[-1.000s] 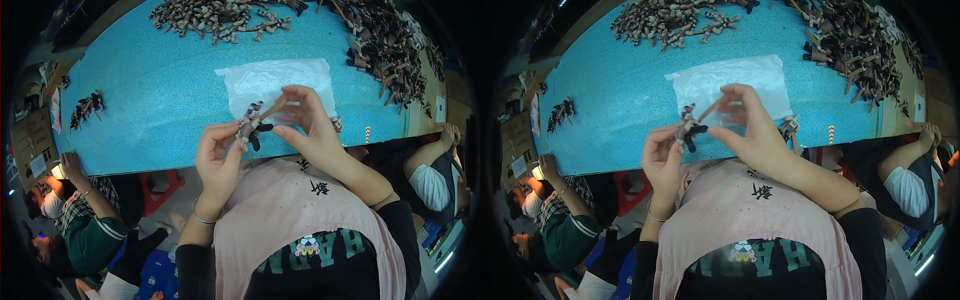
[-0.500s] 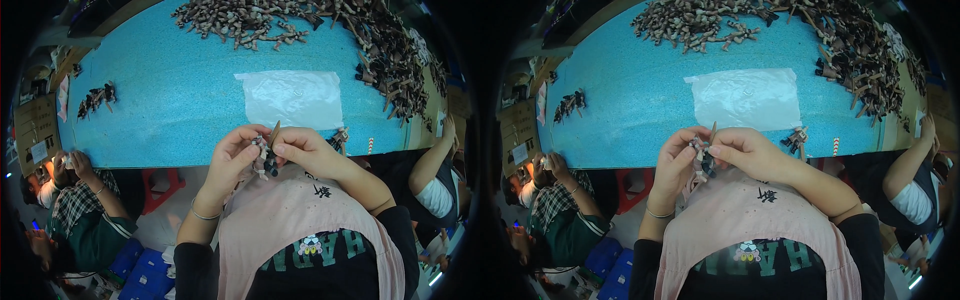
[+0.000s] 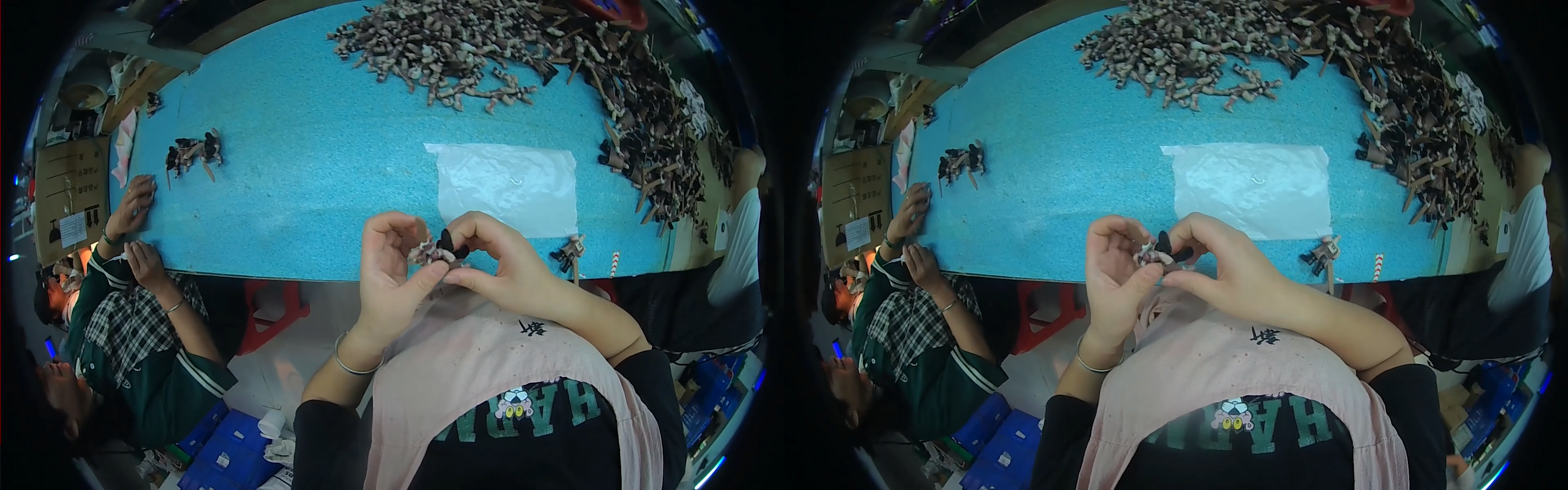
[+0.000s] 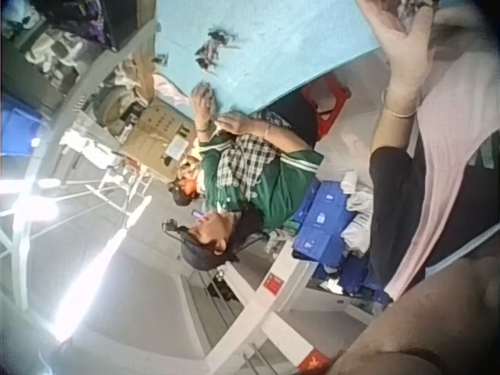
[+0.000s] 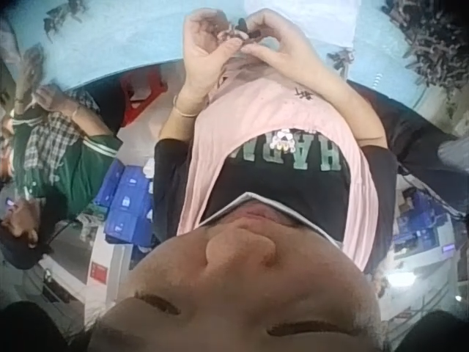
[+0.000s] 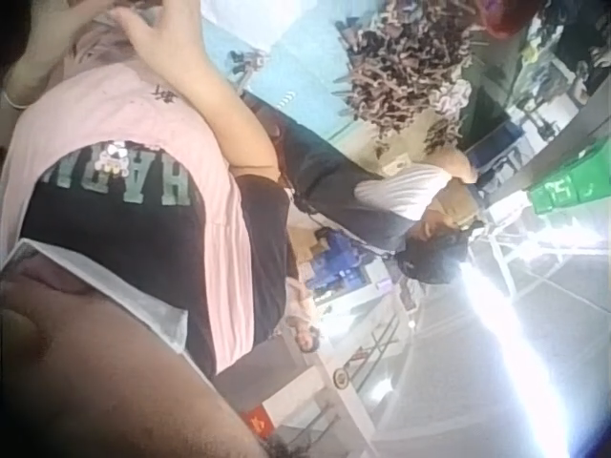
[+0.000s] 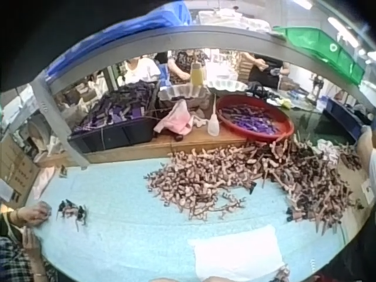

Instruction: The person assembles miniature action figures by attaching parts together by hand, lines them up on the table, applies glue to them using a squeeze bottle, and continues assembling more figures.

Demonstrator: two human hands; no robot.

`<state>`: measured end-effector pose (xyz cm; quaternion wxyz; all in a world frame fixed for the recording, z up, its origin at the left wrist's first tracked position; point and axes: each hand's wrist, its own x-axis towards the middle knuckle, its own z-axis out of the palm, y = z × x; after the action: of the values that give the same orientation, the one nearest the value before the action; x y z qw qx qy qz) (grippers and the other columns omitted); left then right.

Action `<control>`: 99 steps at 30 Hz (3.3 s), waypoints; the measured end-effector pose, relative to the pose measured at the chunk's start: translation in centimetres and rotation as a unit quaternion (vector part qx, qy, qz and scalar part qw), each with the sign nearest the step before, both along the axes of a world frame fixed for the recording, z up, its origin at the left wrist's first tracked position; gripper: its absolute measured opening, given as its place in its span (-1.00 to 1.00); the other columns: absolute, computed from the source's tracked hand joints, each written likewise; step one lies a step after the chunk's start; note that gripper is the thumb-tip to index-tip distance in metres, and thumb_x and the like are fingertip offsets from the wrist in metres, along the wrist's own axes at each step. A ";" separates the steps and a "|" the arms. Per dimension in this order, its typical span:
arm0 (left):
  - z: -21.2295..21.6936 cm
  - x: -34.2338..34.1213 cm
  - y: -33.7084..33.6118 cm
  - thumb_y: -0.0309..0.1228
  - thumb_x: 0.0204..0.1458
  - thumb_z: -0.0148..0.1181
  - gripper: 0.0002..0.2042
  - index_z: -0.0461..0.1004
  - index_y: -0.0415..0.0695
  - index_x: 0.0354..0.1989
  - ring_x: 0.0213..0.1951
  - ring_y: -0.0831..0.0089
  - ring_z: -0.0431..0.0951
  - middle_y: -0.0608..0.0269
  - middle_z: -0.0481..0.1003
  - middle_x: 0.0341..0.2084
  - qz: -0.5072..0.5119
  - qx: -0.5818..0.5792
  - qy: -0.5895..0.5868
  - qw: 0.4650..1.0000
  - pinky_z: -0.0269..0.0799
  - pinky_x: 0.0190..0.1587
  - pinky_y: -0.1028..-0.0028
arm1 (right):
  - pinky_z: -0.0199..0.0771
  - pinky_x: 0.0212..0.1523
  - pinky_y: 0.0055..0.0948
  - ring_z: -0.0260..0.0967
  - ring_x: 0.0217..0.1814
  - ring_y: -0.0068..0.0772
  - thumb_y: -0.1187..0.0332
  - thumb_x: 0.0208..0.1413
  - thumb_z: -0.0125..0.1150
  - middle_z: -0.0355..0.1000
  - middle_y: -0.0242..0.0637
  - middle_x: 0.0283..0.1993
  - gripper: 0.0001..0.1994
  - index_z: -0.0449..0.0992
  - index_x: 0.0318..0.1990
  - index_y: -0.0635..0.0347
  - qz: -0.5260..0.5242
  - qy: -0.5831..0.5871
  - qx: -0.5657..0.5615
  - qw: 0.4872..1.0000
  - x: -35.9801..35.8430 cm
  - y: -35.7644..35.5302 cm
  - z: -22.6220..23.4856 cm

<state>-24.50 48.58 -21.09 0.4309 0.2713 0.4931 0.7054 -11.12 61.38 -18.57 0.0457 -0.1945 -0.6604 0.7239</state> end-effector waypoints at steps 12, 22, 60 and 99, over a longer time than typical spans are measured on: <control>0.0 -4.4 -1.8 -0.26 -0.08 0.36 -0.58 0.45 -0.22 -0.08 0.28 0.18 0.14 0.06 0.27 0.12 -0.087 -0.004 0.008 0.996 0.10 0.26 0.21 | 0.36 -0.04 -0.38 0.34 -0.07 -0.27 0.55 -0.02 0.23 0.35 -0.18 -0.07 -0.50 0.31 0.14 0.22 -0.016 0.089 0.123 0.988 -4.3 -1.4 0.7; -0.5 -5.5 -2.0 -0.36 -0.05 0.33 -0.64 0.45 -0.24 -0.09 0.28 0.12 0.14 0.10 0.35 0.05 -0.022 0.045 0.033 0.998 0.10 0.26 0.19 | 0.38 -0.10 -0.38 0.36 -0.15 -0.27 0.57 -0.01 0.19 0.37 -0.19 -0.17 -0.61 0.44 0.05 0.23 -0.011 0.097 0.182 0.979 -6.6 -1.7 0.6; -6.5 -23.3 -3.2 -0.32 0.12 0.08 -0.36 0.00 -0.36 0.31 0.33 -0.06 0.02 -0.21 0.03 0.30 0.415 -0.364 0.516 0.655 -0.05 0.34 0.17 | 0.41 -0.27 -0.23 0.41 -0.30 -0.06 0.45 0.17 0.10 0.45 -0.05 -0.23 -0.90 0.47 -0.31 0.31 0.280 0.486 0.042 0.827 0.5 -1.7 14.9; -2.1 0.2 -0.4 -0.45 -0.21 0.38 -0.39 0.31 -0.31 0.09 -0.01 -0.01 0.38 -0.05 0.35 0.00 -0.047 -0.090 0.588 0.802 0.34 0.03 0.18 | 0.34 -0.12 -0.29 0.37 -0.13 -0.20 0.57 -0.04 0.23 0.43 -0.24 -0.18 -0.82 0.49 -0.22 0.24 -0.115 -0.027 0.490 0.864 -1.7 13.9 -0.6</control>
<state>-24.25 48.14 -23.24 0.1133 0.6169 0.6997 0.3421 -12.79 75.25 -19.18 0.2005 -0.2413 -0.9039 0.2908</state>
